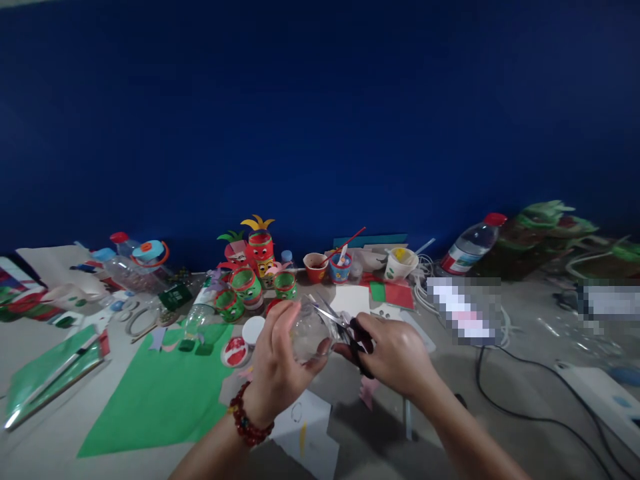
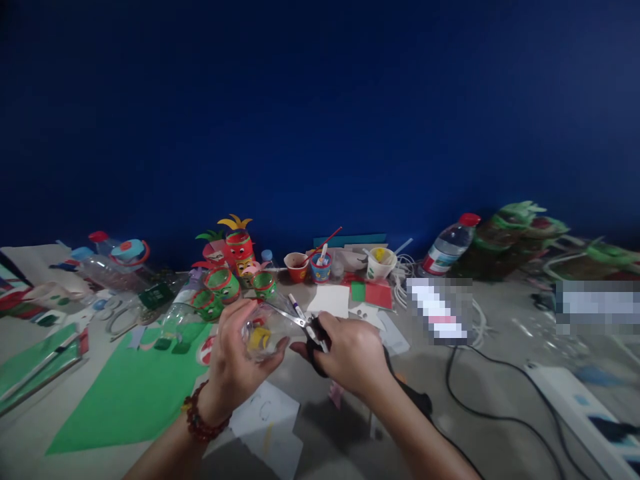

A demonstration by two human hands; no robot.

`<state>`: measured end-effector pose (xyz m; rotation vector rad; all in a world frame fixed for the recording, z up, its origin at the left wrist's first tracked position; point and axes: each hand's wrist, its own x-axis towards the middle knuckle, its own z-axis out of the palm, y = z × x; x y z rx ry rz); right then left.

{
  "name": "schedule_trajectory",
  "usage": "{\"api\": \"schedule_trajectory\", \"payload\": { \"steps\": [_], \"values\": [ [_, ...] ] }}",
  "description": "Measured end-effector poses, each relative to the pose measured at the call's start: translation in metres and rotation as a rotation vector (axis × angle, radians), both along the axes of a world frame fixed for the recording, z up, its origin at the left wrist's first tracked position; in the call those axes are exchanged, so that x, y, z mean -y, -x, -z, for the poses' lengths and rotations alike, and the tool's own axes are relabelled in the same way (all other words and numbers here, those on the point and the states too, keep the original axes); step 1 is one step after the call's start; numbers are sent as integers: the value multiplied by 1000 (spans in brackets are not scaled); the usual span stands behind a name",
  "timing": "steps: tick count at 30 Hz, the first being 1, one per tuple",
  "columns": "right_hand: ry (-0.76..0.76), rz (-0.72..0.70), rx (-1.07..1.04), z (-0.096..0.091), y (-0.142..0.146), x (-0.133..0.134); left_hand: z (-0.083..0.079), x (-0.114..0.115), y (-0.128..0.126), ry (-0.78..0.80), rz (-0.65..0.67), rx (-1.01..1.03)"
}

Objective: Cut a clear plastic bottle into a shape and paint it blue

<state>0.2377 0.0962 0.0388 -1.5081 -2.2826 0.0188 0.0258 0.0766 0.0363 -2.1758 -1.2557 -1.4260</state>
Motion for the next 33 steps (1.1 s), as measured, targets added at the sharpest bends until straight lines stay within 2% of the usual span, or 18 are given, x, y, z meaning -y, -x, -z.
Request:
{"api": "schedule_trajectory", "payload": {
  "steps": [13,22,33],
  "values": [
    [-138,0,-13,2,2,0,-2,-1,1,50,48,60],
    [-137,-23,24,1,-5,-5,1,-2,2,58,58,55],
    [-80,-33,50,1,-10,-8,-1,-3,6,157,138,81]
  ]
}}
